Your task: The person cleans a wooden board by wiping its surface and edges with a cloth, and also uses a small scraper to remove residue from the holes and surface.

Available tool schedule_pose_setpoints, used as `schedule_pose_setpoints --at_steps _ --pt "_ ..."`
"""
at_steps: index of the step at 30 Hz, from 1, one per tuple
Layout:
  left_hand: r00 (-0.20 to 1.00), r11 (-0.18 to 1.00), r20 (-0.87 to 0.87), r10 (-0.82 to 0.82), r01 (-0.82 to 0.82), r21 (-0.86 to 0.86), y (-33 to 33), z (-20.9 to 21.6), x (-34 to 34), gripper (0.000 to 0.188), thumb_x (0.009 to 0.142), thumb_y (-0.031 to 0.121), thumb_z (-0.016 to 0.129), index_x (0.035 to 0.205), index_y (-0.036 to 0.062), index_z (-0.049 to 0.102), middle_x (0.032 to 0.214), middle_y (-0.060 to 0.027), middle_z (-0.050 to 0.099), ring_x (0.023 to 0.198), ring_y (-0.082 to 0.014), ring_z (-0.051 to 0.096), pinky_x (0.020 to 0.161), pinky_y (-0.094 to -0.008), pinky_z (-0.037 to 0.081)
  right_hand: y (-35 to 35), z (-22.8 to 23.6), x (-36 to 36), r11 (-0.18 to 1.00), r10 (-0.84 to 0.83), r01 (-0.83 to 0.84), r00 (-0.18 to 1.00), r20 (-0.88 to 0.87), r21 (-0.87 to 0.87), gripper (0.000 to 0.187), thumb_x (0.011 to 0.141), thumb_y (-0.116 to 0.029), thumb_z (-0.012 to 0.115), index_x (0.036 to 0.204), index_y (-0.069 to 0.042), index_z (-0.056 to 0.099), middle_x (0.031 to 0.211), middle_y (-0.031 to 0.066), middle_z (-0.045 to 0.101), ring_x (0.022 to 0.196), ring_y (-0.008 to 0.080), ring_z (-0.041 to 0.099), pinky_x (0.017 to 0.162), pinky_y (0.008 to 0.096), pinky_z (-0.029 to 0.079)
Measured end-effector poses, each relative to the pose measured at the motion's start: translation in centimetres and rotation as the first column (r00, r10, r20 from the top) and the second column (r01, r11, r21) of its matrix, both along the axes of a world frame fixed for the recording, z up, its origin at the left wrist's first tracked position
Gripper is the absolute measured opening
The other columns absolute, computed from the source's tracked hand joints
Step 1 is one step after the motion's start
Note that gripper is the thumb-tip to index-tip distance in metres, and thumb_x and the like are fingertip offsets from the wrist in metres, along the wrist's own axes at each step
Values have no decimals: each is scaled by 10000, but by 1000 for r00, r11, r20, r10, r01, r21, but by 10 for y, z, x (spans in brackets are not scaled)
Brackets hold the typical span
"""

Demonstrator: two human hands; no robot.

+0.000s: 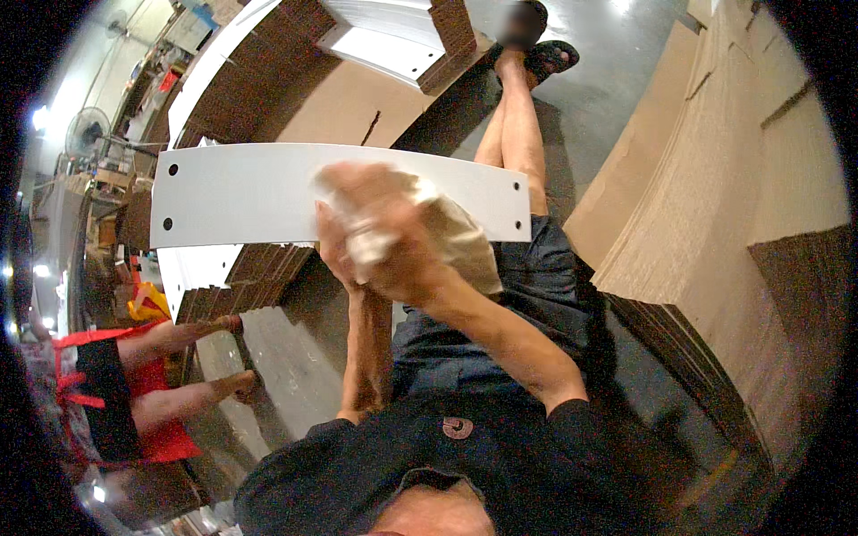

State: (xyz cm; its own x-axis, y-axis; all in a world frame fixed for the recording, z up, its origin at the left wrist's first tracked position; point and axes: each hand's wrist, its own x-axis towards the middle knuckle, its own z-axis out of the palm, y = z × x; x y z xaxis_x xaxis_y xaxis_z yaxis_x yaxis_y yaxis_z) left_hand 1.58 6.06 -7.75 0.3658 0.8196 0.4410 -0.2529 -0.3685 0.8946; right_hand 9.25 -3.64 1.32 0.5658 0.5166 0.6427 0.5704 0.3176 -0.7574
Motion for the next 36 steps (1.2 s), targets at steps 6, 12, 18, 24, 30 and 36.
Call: schedule_pose_setpoints --at_steps 6,12,18,24,30,36 --pt "856 624 511 78 358 -695 -19 76 -1 464 1015 355 520 1360 48 480 1287 -115 558 1218 -278 545 1044 -472 454 -21 -49 11 955 -224 281 892 394 -94 377 862 -112 670 1235 -67 631 1224 197 610 1227 364 536 1095 503 406" --pt "866 647 444 231 204 -734 -1 68 -26 563 983 322 580 1442 55 393 1383 -128 492 1334 -312 439 1129 -534 342 -127 -131 92 746 -406 492 870 279 -449 320 945 -180 621 1205 5 644 1169 204 661 1080 357 623 950 450 489" --pt "846 640 437 306 157 -752 12 61 -42 596 974 312 574 1466 63 346 1409 -141 469 1357 -326 416 1137 -539 326 -188 -166 93 921 -379 273 448 -810 -279 406 986 -207 592 1331 6 571 1174 107 646 1011 192 641 857 300 534" --pt "859 675 411 306 108 -730 6 57 -37 600 952 343 599 1441 72 382 1382 -129 490 1340 -328 429 1125 -549 332 -166 -100 67 895 -140 440 438 -888 76 384 993 -199 574 1313 12 551 1105 117 655 947 184 666 811 308 570" --pt "892 687 398 215 152 -711 -10 47 -25 552 969 374 585 1398 63 431 1327 -109 529 1270 -316 482 1074 -510 394 -90 -44 3 986 -152 130 960 -236 -104 376 945 -172 623 1281 -10 582 1121 168 674 938 242 677 846 374 561" --pt "853 685 518 55 345 -642 -1 37 -37 512 984 314 574 1399 40 449 1363 -132 533 1259 -335 507 1112 -517 373 -30 -73 -17 977 -3 86 921 389 -195 452 812 -121 668 1254 -40 611 1262 211 590 1223 380 539 1066 489 442"
